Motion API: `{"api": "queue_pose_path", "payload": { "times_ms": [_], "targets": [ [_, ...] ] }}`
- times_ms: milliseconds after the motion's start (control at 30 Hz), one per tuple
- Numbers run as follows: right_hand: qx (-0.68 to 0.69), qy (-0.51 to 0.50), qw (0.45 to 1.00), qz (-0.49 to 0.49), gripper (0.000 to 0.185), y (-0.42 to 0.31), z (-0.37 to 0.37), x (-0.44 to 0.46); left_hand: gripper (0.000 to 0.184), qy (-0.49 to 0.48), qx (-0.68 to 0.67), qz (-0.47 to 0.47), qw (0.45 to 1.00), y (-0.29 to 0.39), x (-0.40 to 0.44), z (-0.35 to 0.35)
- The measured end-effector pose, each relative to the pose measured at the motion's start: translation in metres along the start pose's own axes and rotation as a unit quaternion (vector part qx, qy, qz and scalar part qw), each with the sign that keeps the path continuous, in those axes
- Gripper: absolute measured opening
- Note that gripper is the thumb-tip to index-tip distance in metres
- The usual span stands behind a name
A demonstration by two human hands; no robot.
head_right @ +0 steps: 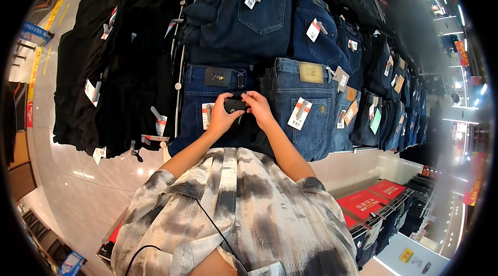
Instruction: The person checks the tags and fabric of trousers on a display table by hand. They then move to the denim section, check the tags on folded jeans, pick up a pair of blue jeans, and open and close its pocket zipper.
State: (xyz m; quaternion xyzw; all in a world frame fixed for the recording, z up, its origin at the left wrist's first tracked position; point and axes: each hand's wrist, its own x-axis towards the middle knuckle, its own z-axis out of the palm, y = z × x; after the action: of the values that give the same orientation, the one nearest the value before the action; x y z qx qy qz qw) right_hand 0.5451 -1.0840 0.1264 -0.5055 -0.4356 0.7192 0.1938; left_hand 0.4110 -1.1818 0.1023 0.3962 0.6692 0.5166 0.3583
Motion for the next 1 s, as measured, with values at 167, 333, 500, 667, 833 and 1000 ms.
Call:
{"api": "queue_pose_path", "payload": {
  "times_ms": [167, 333, 500, 667, 833, 1000],
  "targets": [
    [-0.048, 0.003, 0.998, -0.037, 0.015, 0.002, 0.003, -0.001, 0.042, -0.073, -0.101, -0.077, 0.989, -0.008, 0.001, 0.001],
    [-0.043, 0.006, 0.998, -0.039, 0.015, 0.0, 0.004, -0.006, 0.047, -0.152, -0.349, -0.256, 0.888, -0.008, 0.001, -0.001],
    [0.026, 0.0, 0.999, -0.019, 0.016, 0.008, -0.005, -0.005, 0.076, -0.125, -0.332, -0.248, 0.902, -0.021, 0.003, 0.006],
    [0.068, -0.014, 0.997, -0.014, 0.022, 0.008, 0.001, -0.013, 0.1, -0.09, -0.036, -0.011, 0.995, -0.008, -0.01, 0.015],
    [0.07, -0.028, 0.997, -0.002, 0.037, 0.015, 0.006, -0.026, 0.094, -0.152, -0.148, -0.139, 0.967, -0.007, -0.007, 0.011],
    [0.016, -0.037, 0.999, -0.019, 0.05, 0.016, 0.011, -0.032, 0.093, -0.218, -0.227, -0.232, 0.92, -0.008, -0.017, -0.001]
  ]
}}
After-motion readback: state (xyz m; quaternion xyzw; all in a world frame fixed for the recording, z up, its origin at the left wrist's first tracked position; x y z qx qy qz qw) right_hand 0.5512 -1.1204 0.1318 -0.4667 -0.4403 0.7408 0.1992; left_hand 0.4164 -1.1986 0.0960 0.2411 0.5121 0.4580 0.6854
